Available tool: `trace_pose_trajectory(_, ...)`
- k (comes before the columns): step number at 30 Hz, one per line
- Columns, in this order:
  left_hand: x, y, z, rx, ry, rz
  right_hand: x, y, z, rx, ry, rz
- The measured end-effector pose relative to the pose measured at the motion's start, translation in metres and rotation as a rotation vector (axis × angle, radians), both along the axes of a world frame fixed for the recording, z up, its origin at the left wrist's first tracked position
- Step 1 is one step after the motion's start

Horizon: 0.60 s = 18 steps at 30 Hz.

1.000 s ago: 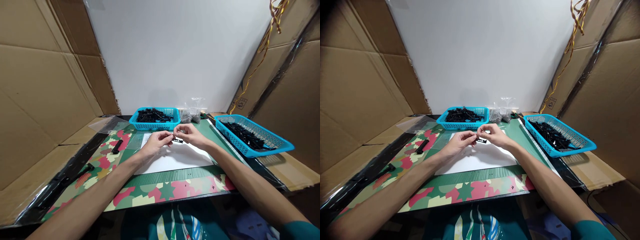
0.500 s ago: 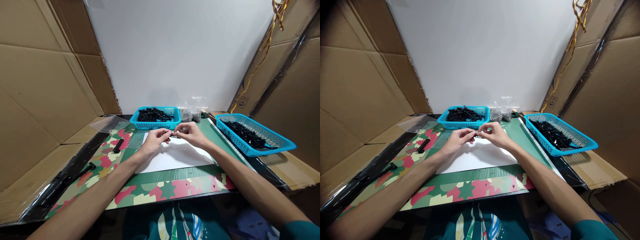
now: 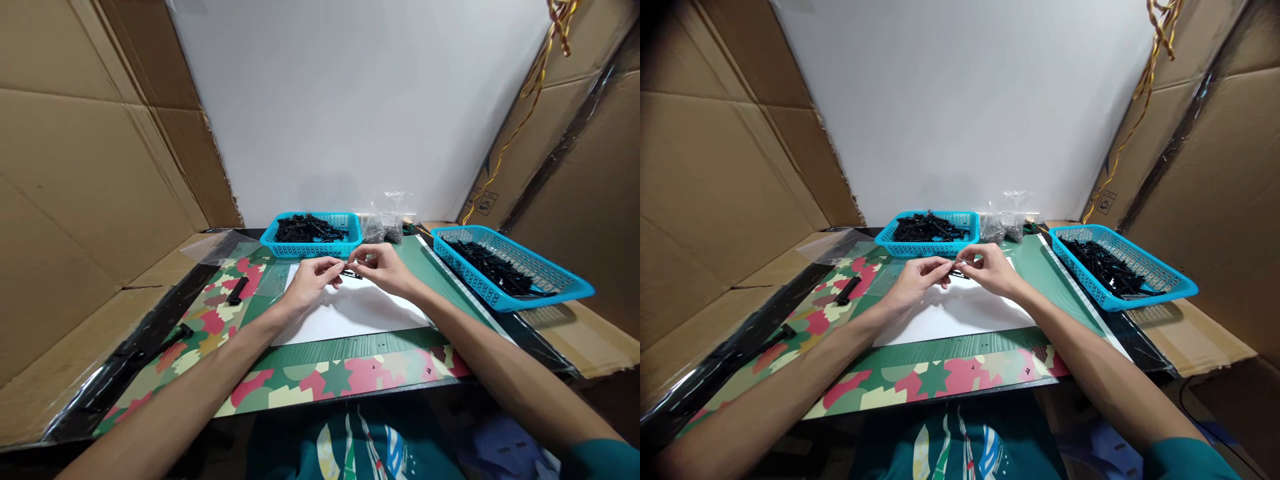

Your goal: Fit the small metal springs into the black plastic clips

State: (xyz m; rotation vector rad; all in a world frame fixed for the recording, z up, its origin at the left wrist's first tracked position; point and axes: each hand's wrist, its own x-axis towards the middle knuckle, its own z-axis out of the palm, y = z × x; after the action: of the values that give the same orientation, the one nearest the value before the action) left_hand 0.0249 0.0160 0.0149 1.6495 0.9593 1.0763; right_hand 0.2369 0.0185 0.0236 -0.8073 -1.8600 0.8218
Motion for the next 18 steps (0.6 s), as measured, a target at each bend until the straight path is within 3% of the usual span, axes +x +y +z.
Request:
trace_pose_trajectory(13,0.0019,-0.0013,0.0056,0.022,-0.009,-0.050,0.0027,-0.0024,0.0009,0.058,-0.048,-0.023)
trace_pose_trajectory(18,0.0012,0.0001,0.0036,0.021,0.023,-0.051,0.0044,0.0009,-0.0056,0.253,-0.149,-0.134)
